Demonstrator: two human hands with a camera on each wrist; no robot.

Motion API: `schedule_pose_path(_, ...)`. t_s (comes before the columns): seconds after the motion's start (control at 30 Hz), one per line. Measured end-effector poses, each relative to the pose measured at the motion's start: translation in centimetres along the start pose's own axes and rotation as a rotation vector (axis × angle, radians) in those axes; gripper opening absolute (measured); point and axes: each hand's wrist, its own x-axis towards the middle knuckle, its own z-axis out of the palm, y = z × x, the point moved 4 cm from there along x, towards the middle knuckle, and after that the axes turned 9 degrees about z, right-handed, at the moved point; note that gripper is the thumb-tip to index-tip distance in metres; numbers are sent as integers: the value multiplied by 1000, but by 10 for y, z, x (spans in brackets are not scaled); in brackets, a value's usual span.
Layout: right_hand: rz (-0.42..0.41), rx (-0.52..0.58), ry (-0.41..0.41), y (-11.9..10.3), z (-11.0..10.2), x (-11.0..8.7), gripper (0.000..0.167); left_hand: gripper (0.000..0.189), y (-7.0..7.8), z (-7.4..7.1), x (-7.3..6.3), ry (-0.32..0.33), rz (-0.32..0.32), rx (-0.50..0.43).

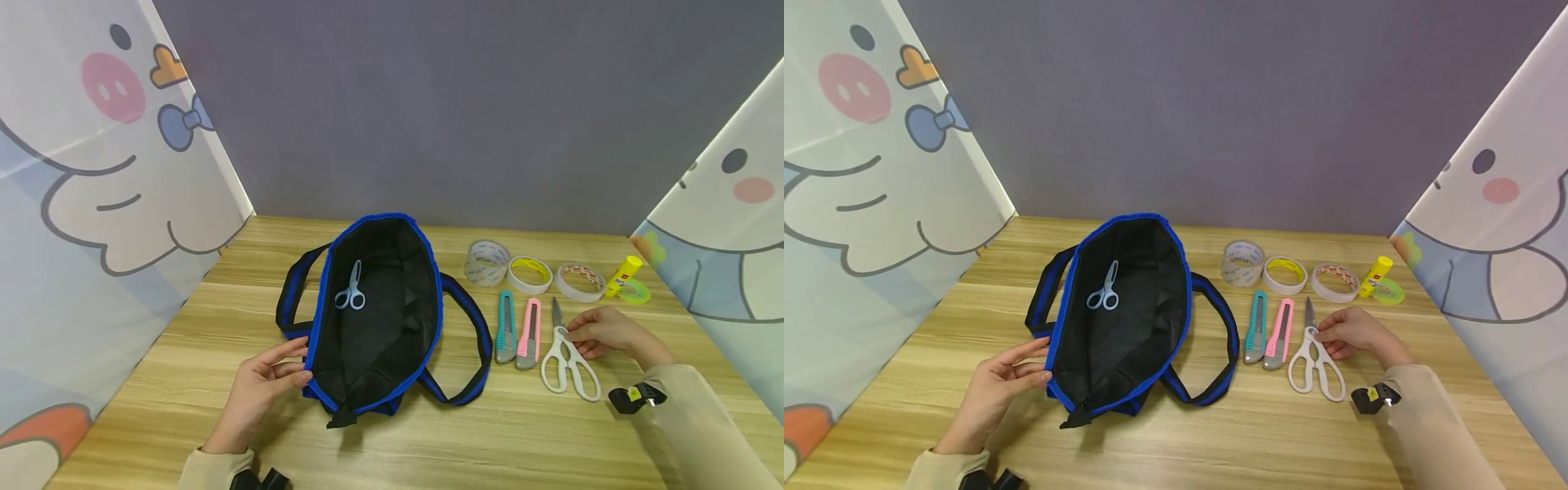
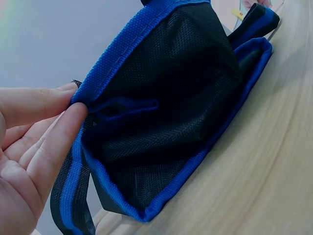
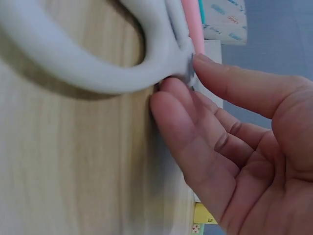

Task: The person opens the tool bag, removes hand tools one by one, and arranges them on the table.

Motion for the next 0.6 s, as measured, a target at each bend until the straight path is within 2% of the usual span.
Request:
schedule_pose_path(0.27,-45,-8,38,-14,-1,-6,33,45,0,0,0,4,1,2)
schedule_pose_path(0.43,-115,-9,34,-36,4,-7,40,46,1,1,0,7,5,4)
schedule_pose_path(0.6,-185,-20,8,-64,18,-8,42,46,1,1,1,15,-6,13)
